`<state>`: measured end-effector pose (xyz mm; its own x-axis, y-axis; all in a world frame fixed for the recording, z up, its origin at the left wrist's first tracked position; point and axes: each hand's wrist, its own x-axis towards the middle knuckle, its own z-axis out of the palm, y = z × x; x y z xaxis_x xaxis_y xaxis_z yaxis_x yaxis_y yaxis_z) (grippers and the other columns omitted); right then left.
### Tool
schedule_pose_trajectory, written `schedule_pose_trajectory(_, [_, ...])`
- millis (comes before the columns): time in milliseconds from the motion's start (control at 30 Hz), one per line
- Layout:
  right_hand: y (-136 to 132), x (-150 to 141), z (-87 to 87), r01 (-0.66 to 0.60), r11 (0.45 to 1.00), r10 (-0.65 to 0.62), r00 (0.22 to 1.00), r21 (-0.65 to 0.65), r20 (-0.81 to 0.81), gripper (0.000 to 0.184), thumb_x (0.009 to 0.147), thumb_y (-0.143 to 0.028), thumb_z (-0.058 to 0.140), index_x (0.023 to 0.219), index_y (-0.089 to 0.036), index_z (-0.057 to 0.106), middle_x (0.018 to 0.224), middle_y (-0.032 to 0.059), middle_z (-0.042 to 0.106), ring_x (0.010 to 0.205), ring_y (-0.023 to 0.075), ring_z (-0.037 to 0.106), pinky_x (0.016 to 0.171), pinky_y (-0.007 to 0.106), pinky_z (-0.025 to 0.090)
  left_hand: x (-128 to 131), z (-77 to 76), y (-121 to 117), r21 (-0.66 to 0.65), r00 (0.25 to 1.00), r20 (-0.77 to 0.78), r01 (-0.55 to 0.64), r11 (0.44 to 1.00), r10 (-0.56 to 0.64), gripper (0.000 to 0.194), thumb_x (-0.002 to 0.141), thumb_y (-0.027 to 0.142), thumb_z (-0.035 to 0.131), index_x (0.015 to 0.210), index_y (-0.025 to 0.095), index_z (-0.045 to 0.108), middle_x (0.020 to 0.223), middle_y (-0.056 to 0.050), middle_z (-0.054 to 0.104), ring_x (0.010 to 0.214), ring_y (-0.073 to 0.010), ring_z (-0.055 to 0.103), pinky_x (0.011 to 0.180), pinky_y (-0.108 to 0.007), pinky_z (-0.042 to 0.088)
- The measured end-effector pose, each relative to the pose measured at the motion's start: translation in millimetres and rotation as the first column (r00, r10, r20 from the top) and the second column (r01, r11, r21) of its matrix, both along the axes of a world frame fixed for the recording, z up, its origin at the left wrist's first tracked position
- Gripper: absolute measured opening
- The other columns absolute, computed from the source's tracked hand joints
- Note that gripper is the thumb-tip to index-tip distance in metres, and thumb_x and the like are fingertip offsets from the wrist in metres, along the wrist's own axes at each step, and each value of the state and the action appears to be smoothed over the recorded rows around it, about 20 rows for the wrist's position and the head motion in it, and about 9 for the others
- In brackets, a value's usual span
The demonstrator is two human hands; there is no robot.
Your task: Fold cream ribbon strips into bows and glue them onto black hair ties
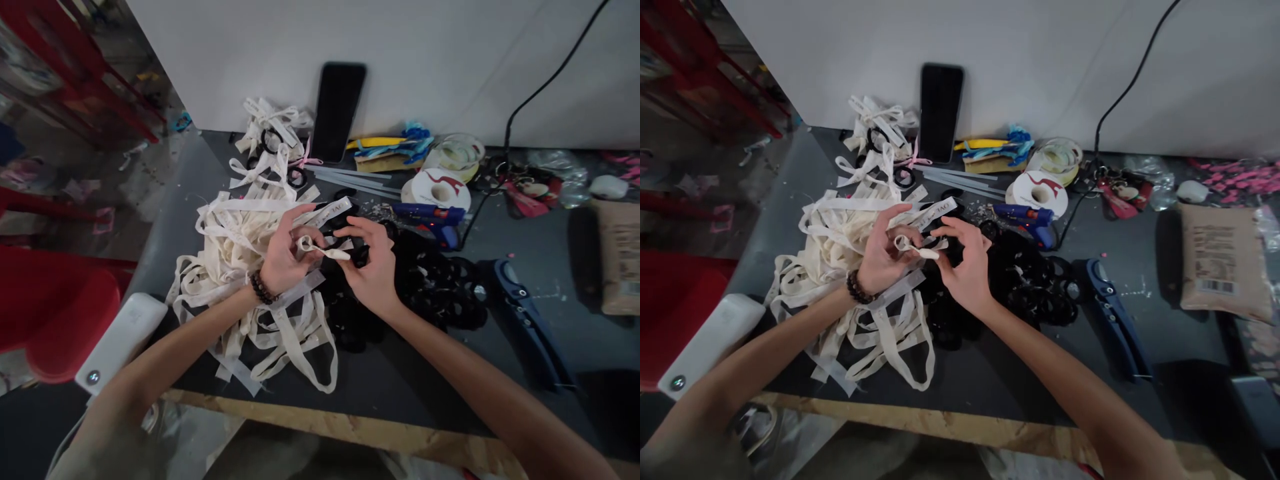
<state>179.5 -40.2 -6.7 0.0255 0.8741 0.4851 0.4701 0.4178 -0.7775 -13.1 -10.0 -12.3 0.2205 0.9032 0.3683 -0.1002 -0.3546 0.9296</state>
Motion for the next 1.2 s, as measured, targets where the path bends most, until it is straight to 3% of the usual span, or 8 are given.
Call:
schedule_pose_trajectory(233, [-1, 0, 3.7, -0.046, 0.998, 0.042, 0.995, -0.034, -0.092, 0.022, 0.107, -0.033, 0.069, 0.129, -0.031, 0.067, 0.103, 0.0019, 0.082, 0.093, 0.0253, 0.081, 0.088, 0.045, 0.062, 1, -0.9, -2, -0.038, 0.997, 0.072, -0.011, 0.999, 0.014, 0.074, 0.092, 0.062, 0.093, 0.143, 0.025, 0.053, 0.094, -0.001, 0.081, 0.09, -0.0187, 0.081, 0.089, -0.033, 0.061])
schedule_pose_trajectory(333, [-2, -1, 4.1, -0.021, 0.999, 0.012, 0.983, -0.047, -0.186, 0.025, 0.108, -0.039, 0.068, 0.13, -0.029, 0.063, 0.105, 0.0039, 0.08, 0.092, 0.0243, 0.08, 0.08, 0.041, 0.064, -4, 8.5, -3, 0.028, 1.0, 0.001, -0.024, 0.999, 0.023, 0.081, 0.098, 0.069, 0.084, 0.156, 0.028, 0.045, 0.125, -0.011, 0.083, 0.121, -0.0255, 0.081, 0.106, -0.04, 0.061])
schedule_pose_trajectory(433, [0, 0, 9.8, -0.004, 0.996, -0.022, 0.958, -0.088, -0.285, 0.031, 0.107, -0.05, 0.07, 0.129, -0.031, 0.058, 0.11, 0.0061, 0.079, 0.097, 0.0256, 0.079, 0.083, 0.043, 0.068, -17, 32.0, -1, 0.193, 0.952, -0.27, -0.094, 0.977, 0.145, 0.079, 0.103, 0.073, 0.071, 0.161, 0.028, 0.043, 0.157, -0.019, 0.07, 0.15, -0.0337, 0.067, 0.117, -0.049, 0.057])
schedule_pose_trajectory(567, [8, 10, 31.0, -0.063, 0.972, -0.02, 0.937, -0.226, -0.348, 0.039, 0.1, -0.056, 0.077, 0.123, -0.032, 0.057, 0.114, 0.0047, 0.078, 0.09, 0.0231, 0.078, 0.082, 0.043, 0.069, -38, 63.5, 4, 0.264, 0.604, -0.741, -0.14, 0.954, 0.294, 0.032, 0.112, 0.045, 0.054, 0.134, 0.026, 0.068, 0.153, -0.014, 0.074, 0.151, -0.0375, 0.063, 0.132, -0.062, 0.044])
schedule_pose_trajectory(733, [20, 18, 63.2, -0.126, 0.918, 0.018, 0.961, -0.376, -0.277, 0.037, 0.091, -0.046, 0.082, 0.104, -0.03, 0.053, 0.098, -0.0005, 0.074, 0.08, 0.0173, 0.071, 0.071, 0.033, 0.059, -59, 80.5, 14, 0.245, 0.186, -0.934, -0.294, 0.924, 0.307, 0.035, 0.11, 0.029, 0.048, 0.136, 0.023, 0.07, 0.153, -0.017, 0.075, 0.156, -0.0429, 0.058, 0.127, -0.066, 0.043])
schedule_pose_trajectory(867, [37, 16, 83.0, -0.157, 0.86, 0.074, 0.98, -0.486, -0.185, 0.036, 0.086, -0.034, 0.082, 0.096, -0.029, 0.048, 0.083, -0.0054, 0.066, 0.074, 0.0149, 0.067, 0.07, 0.031, 0.054, -63, 100.4, 20, 0.159, -0.098, -0.987, -0.379, 0.912, 0.131, 0.04, 0.107, 0.016, 0.04, 0.129, 0.015, 0.073, 0.135, -0.024, 0.082, 0.142, -0.0417, 0.069, 0.123, -0.062, 0.045])
schedule_pose_trajectory(1000, [68, 0, 94.8, -0.198, 0.794, 0.192, 0.979, -0.575, -0.073, 0.033, 0.085, -0.025, 0.082, 0.097, -0.027, 0.051, 0.077, -0.0071, 0.064, 0.065, 0.0138, 0.064, 0.073, 0.033, 0.054, -61, 120.2, 18, 0.101, -0.204, -0.978, -0.329, 0.939, 0.034, 0.041, 0.1, 0.008, 0.047, 0.126, 0.016, 0.078, 0.122, -0.023, 0.085, 0.127, -0.0398, 0.078, 0.116, -0.057, 0.049])
schedule_pose_trajectory(1200, [135, -48, 115.1, -0.175, 0.895, 0.164, 0.984, -0.41, -0.061, 0.024, 0.102, -0.029, 0.075, 0.111, -0.029, 0.053, 0.099, -0.0005, 0.072, 0.079, 0.0184, 0.076, 0.079, 0.034, 0.057, -52, 145.2, 5, 0.127, -0.211, -0.974, -0.198, 0.972, 0.084, 0.04, 0.096, 0.005, 0.048, 0.099, 0.023, 0.084, 0.098, -0.012, 0.084, 0.11, -0.0311, 0.081, 0.111, -0.05, 0.054])
